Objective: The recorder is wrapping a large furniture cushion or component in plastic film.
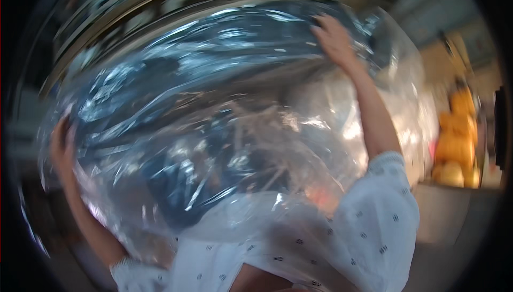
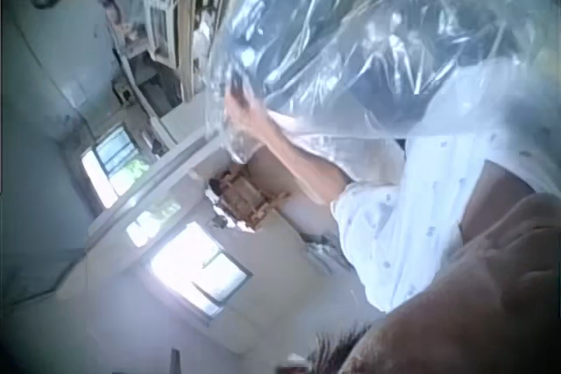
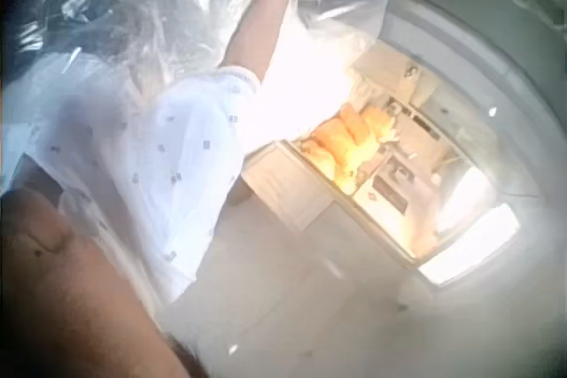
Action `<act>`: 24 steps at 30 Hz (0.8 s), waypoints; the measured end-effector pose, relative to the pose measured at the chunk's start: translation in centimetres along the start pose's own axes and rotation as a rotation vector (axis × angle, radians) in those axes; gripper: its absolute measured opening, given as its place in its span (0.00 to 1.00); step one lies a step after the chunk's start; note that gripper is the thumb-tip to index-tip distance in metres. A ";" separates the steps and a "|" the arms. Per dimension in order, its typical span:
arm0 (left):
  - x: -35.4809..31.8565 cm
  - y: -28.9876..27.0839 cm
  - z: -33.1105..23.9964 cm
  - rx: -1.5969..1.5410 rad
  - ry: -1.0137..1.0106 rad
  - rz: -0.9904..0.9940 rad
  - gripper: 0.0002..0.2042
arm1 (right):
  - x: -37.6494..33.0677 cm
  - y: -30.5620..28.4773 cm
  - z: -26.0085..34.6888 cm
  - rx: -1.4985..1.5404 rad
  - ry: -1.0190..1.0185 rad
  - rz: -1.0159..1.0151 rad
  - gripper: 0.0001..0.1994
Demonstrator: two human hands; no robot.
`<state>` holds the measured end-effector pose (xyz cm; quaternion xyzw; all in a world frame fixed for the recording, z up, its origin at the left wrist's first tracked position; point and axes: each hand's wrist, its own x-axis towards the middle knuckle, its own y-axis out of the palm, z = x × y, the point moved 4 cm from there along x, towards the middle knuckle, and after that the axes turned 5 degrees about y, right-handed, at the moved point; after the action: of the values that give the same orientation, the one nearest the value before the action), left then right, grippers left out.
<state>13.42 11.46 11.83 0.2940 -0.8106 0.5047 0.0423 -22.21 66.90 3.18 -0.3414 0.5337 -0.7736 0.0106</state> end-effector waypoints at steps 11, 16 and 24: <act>-2.7 3.4 5.2 0.546 0.034 -0.027 0.36 | -0.6 -1.2 -6.9 -0.114 0.028 0.280 0.23; 2.2 0.9 8.6 0.805 -0.474 0.298 0.25 | -0.5 -1.4 -7.7 -0.141 -0.001 0.334 0.23; 5.5 3.8 16.9 0.541 -0.441 -0.073 0.36 | 0.3 -2.5 -11.0 -0.010 0.363 0.554 0.26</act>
<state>10.78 -4.00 2.55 0.4250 -0.6260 0.6240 -0.1952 -27.51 76.90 3.23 -0.0398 0.6033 -0.7869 0.1233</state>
